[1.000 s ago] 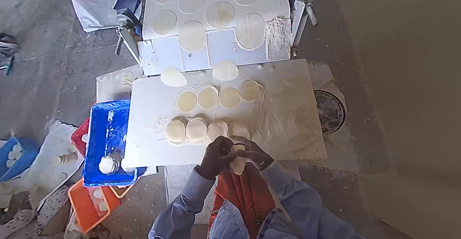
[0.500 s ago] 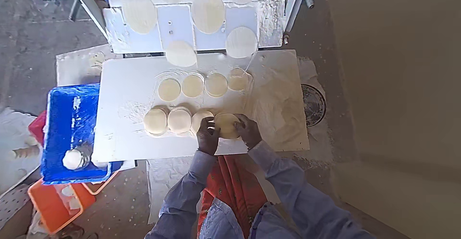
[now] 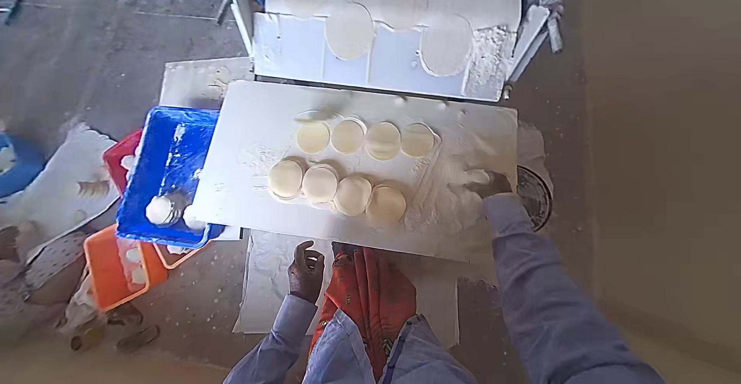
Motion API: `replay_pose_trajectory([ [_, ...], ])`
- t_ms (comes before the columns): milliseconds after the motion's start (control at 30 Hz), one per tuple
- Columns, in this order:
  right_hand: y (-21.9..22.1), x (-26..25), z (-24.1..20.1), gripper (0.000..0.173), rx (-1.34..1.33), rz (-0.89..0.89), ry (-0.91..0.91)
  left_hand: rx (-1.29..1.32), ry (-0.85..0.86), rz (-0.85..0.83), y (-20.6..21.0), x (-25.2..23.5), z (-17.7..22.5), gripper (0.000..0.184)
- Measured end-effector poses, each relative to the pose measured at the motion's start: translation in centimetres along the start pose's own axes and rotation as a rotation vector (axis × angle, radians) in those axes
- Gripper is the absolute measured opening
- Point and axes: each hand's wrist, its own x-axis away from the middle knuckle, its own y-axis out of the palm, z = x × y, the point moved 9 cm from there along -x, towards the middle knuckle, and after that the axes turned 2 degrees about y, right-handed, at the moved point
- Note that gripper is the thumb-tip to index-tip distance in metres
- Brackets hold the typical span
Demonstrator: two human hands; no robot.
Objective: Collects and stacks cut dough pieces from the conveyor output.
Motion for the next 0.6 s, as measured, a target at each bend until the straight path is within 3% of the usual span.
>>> replay_pose_trajectory([
  [100,2.1,5.2,-4.8,0.053,-0.119,-0.161,-0.044,0.026,-0.095,0.023,-2.5,2.0,-2.6,0.046],
  [200,6.7,10.8,-15.2,0.047,-0.088,-0.311,-0.330,0.087,-0.173,0.038,-4.3,3.0,-3.7,0.047],
  [300,8.6,15.6,-25.8,0.055,-0.111,-0.334,-0.485,0.171,-0.190,0.035,-6.1,3.4,-3.0,0.049],
  [367,8.3,17.7,-30.6,0.050,-0.172,-0.289,-0.563,0.204,-0.176,0.032,-7.5,3.3,-2.9,0.050],
  [467,6.6,19.1,-32.7,0.046,-0.160,-0.193,-0.619,0.236,-0.154,0.034,-11.0,3.1,-3.7,0.051],
  [600,3.2,18.9,-26.9,0.042,0.157,-0.065,-0.520,0.272,-0.187,0.088,-16.6,3.5,-7.4,0.051],
])
